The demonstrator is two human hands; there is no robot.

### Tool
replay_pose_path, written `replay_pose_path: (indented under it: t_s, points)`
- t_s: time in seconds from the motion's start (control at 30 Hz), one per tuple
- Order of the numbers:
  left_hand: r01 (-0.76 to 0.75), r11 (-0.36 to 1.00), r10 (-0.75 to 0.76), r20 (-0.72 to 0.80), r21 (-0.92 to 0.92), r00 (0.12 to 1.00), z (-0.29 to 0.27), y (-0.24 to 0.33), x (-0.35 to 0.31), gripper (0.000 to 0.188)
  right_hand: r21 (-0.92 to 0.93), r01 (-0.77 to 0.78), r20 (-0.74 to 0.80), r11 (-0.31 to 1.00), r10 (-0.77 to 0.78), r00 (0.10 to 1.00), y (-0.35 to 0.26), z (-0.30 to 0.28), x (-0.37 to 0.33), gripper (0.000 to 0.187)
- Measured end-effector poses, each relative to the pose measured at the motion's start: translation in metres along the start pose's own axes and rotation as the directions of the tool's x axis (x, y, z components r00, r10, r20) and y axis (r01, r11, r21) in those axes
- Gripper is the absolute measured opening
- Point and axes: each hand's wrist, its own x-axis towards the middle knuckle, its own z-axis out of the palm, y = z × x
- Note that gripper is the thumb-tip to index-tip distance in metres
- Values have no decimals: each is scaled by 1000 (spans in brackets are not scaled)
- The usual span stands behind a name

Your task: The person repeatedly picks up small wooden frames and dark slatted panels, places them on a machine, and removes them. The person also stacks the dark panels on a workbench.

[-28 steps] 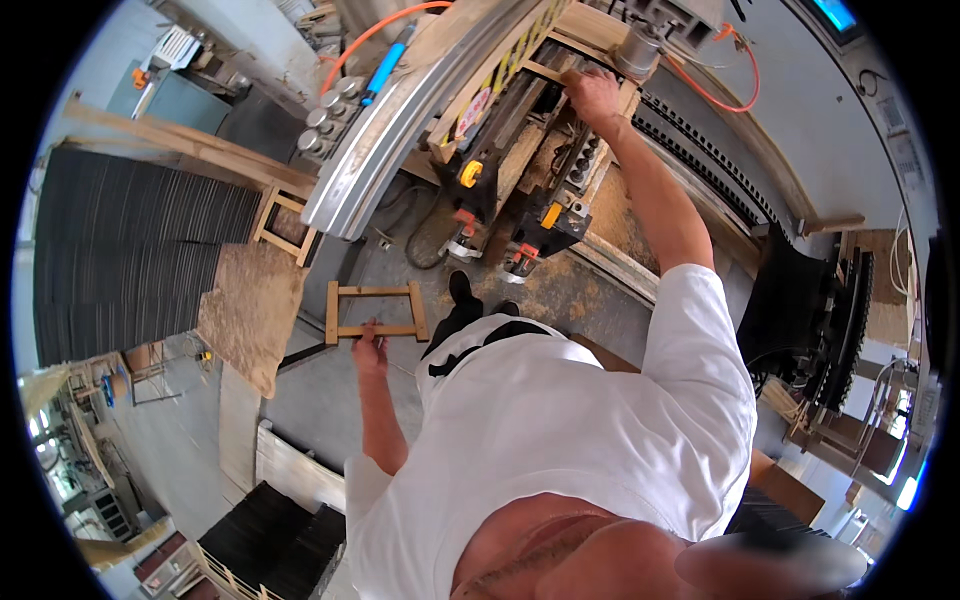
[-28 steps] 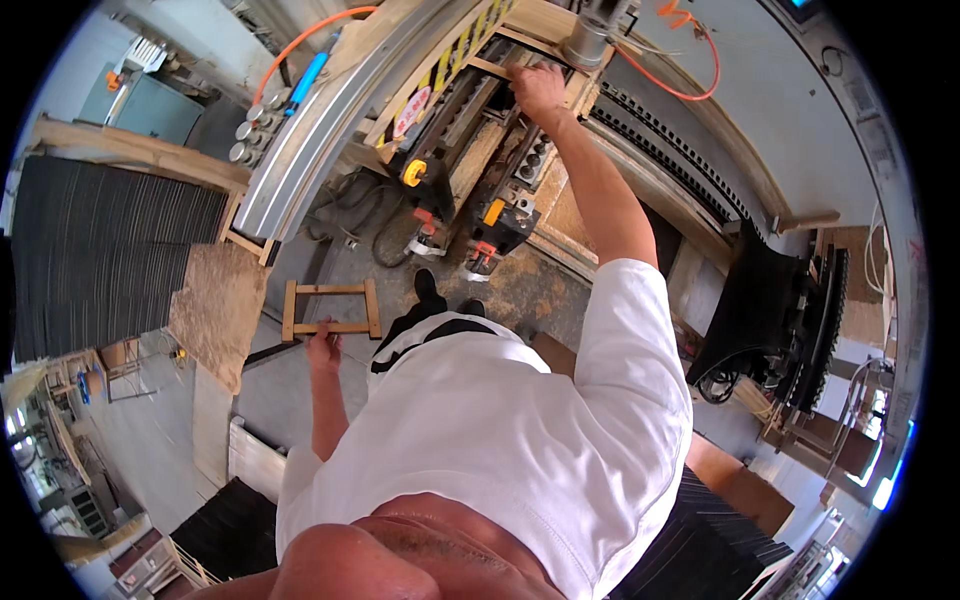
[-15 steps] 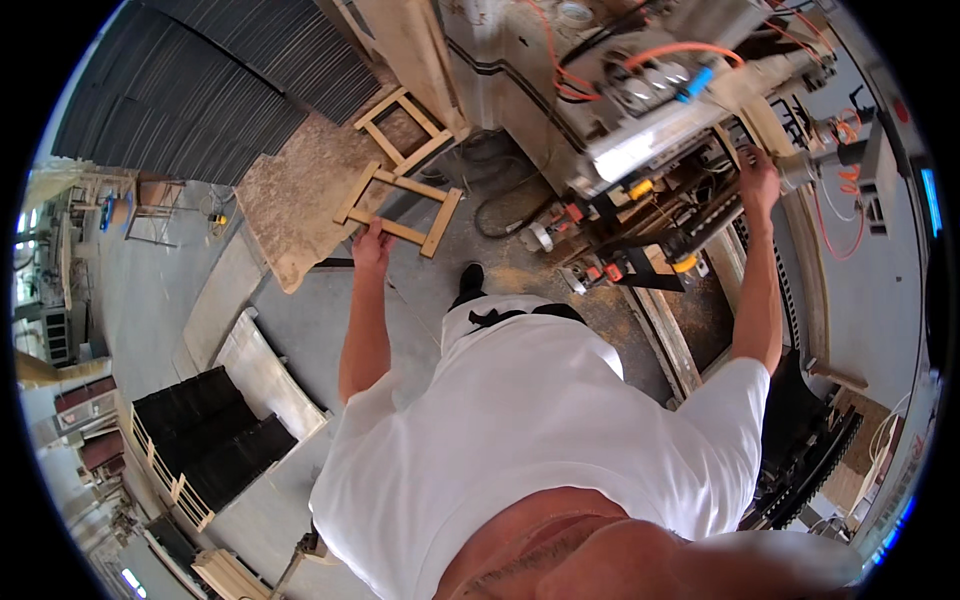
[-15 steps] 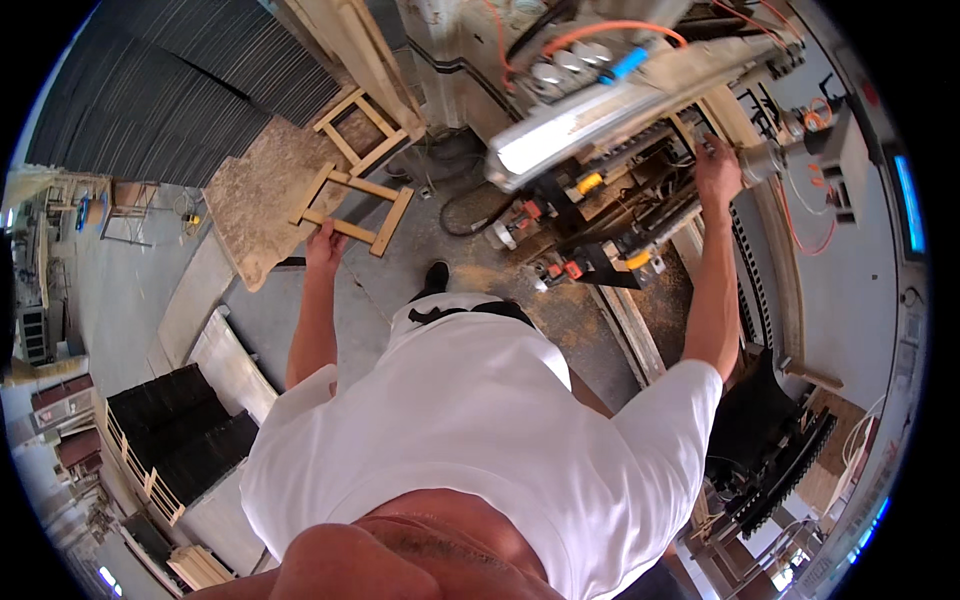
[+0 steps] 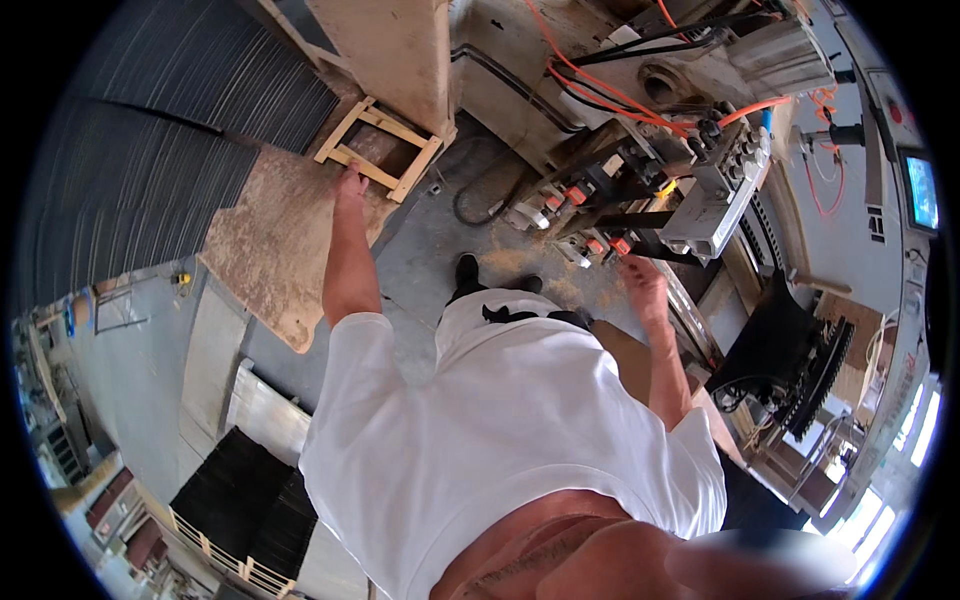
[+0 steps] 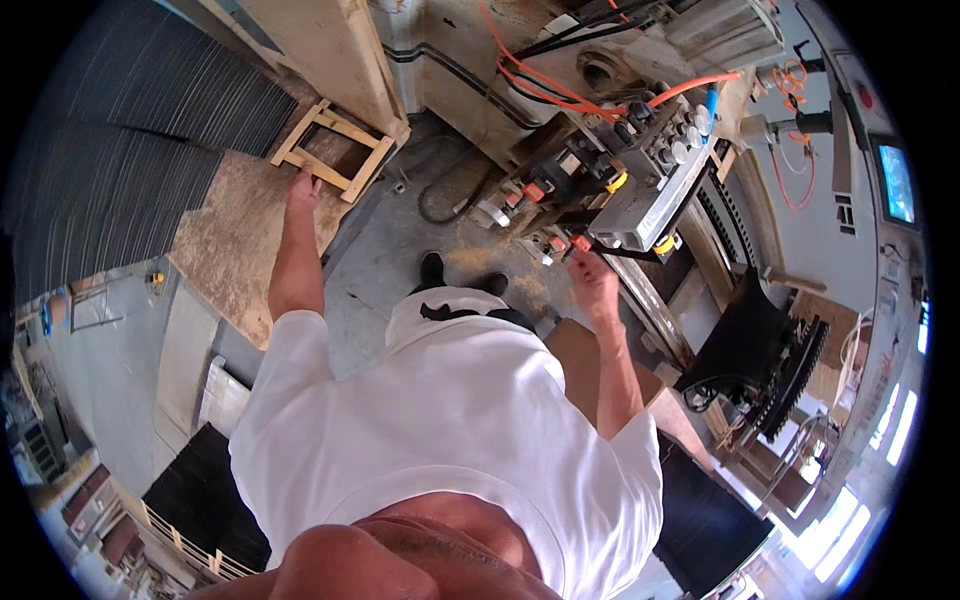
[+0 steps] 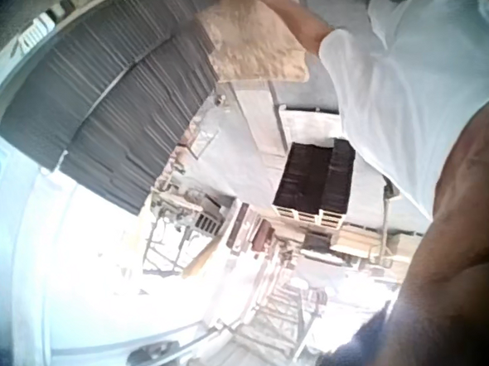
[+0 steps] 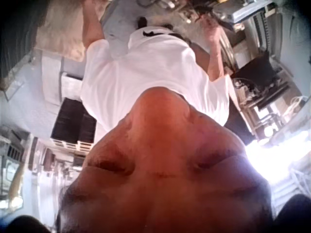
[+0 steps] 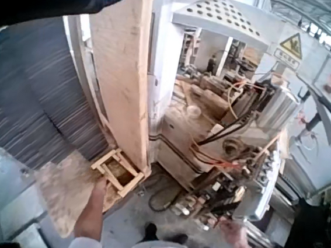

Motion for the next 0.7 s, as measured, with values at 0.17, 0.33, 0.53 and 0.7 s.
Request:
replay_pose_path:
  t_s: [0.17,0.33,0.53,0.7]
  points:
    - [-28,974,35,-28,224,999,-11,-9,39,47,-177,-186,124,966,210,970,47,26,-34,18]
    - [-311,654,492,-76,689,868,-14,-11,5,45,-128,-205,68,970,214,974,59,29,-48,18]
    - [-730,-204,569,686,653,454,39,-16,-104,55,-28,-277,7,960,277,961,79,34,-63,19]
    - [-641,-242,372,680,728,632,58,-26,-101,60,47,-393,-11,918,394,919,89,40,-92,19]
